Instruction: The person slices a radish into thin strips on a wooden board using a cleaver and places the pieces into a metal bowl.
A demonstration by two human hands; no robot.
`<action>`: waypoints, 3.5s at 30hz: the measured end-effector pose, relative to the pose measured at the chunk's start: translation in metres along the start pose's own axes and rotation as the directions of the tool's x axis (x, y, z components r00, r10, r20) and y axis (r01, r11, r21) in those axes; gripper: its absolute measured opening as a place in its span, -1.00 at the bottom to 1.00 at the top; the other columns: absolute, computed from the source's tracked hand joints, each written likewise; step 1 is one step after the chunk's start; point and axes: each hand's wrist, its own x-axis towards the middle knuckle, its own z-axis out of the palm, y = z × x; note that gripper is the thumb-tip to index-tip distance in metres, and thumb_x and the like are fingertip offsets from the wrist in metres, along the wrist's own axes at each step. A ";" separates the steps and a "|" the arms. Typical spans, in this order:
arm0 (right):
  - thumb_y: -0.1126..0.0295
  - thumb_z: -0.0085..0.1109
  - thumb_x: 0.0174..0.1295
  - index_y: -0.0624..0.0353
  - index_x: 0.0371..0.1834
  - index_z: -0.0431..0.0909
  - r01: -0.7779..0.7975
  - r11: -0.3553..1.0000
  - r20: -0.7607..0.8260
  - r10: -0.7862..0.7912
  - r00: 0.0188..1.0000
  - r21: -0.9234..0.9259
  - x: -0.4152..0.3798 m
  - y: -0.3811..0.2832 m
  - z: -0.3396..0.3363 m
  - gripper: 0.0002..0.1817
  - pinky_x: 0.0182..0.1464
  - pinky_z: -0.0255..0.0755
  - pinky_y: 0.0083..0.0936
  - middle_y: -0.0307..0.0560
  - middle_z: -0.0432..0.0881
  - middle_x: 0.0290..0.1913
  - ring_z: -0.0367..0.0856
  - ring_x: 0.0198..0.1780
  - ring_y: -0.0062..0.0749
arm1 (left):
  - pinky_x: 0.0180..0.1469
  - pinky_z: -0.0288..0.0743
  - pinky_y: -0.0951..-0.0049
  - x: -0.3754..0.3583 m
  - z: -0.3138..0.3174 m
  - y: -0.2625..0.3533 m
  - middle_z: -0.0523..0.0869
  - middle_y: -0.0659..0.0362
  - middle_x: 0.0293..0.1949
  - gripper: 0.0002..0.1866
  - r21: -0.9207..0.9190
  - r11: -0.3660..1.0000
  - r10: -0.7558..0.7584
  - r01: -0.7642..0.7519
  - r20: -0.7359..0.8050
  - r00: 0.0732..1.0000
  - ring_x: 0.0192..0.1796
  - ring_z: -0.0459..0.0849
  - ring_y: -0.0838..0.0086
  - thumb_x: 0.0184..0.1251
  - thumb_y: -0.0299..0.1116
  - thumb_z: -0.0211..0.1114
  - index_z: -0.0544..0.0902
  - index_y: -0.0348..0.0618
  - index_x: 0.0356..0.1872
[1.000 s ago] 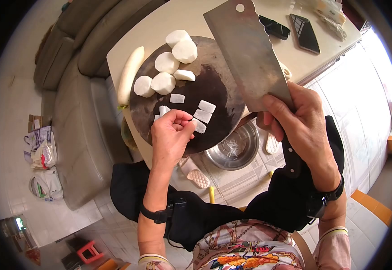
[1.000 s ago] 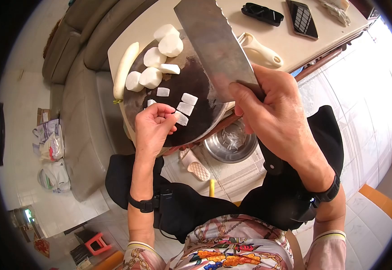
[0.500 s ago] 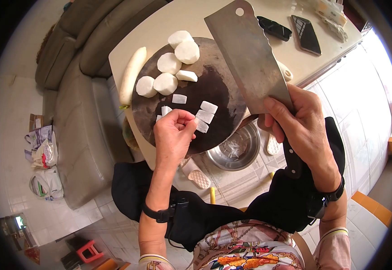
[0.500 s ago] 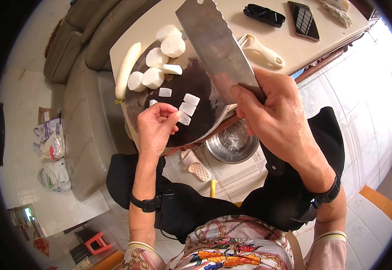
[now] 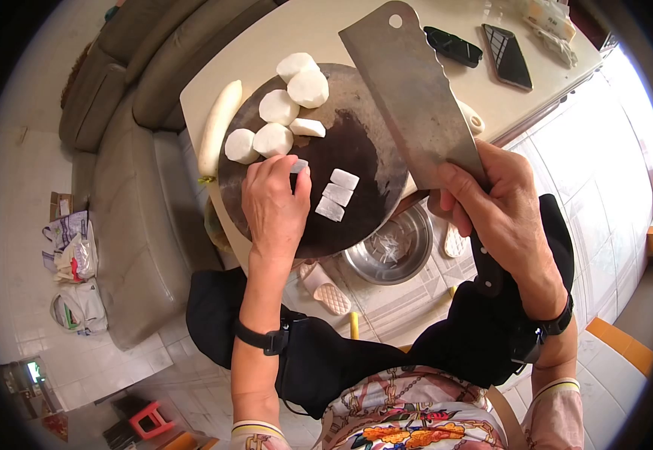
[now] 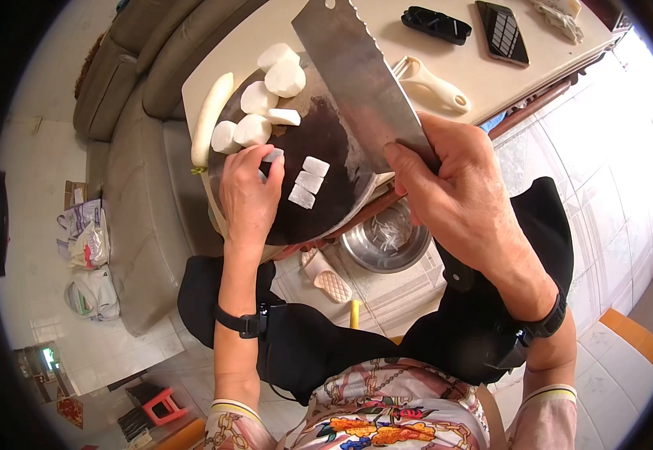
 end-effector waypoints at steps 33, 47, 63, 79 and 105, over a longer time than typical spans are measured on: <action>0.45 0.04 0.29 0.42 -0.39 0.49 0.012 0.996 -0.045 -0.016 0.999 -0.093 0.001 0.003 0.005 -0.80 -0.61 0.25 -0.65 -0.25 0.47 -0.64 0.40 -0.67 -0.69 | -0.13 0.53 0.29 -0.009 -0.014 -0.008 0.67 0.11 -0.28 -0.81 -0.046 0.966 0.238 -0.253 -0.214 0.948 -0.21 0.65 0.23 0.03 -0.65 0.33 0.68 -0.25 -0.28; 0.55 -0.02 0.22 0.44 -0.35 0.50 0.071 0.992 -0.006 -0.072 0.997 -0.105 0.001 0.005 0.015 -0.86 -0.50 0.22 -0.56 -0.25 0.39 -0.60 0.27 -0.53 -0.67 | -0.20 0.57 0.31 -0.066 -0.019 0.002 0.66 0.09 -0.28 -0.68 -0.235 0.915 0.309 -0.327 -0.112 0.944 -0.23 0.65 0.20 -0.16 -0.79 0.33 0.67 -0.28 -0.29; 0.53 0.08 0.21 0.42 -0.28 0.52 0.140 0.975 -0.009 -0.143 0.990 -0.175 0.002 0.015 0.011 -0.87 -0.52 0.28 -0.48 -0.05 0.42 -0.63 0.37 -0.62 -0.48 | -0.05 0.55 0.24 -0.056 -0.021 0.016 0.67 0.07 -0.17 -0.67 -0.285 0.903 0.305 -0.321 -0.098 0.947 -0.11 0.65 0.13 -0.10 -0.73 0.31 0.67 -0.30 -0.21; 0.65 0.09 -0.09 0.42 -0.01 0.45 0.464 0.384 0.425 -0.187 0.886 -0.798 -0.025 -0.003 0.017 -0.55 -0.36 0.45 -0.26 0.13 0.52 -0.49 0.59 -0.42 -0.04 | 0.07 0.50 0.22 -0.027 -0.002 0.021 0.62 0.00 -0.11 -0.72 -0.344 0.876 0.364 -0.338 0.010 0.931 -0.02 0.58 0.10 0.10 -0.56 0.31 0.64 -0.36 -0.12; 0.55 0.13 -0.11 0.39 -0.50 0.43 0.524 0.373 0.516 -0.129 0.847 -0.765 0.012 0.009 0.035 -0.88 -0.55 0.46 -0.34 0.05 0.53 -0.65 0.62 -0.59 -0.15 | 0.16 0.43 0.12 -0.027 0.002 0.024 0.62 0.01 -0.12 -0.74 -0.340 0.891 0.323 -0.301 0.010 0.946 0.01 0.56 0.08 0.10 -0.51 0.31 0.66 -0.36 -0.16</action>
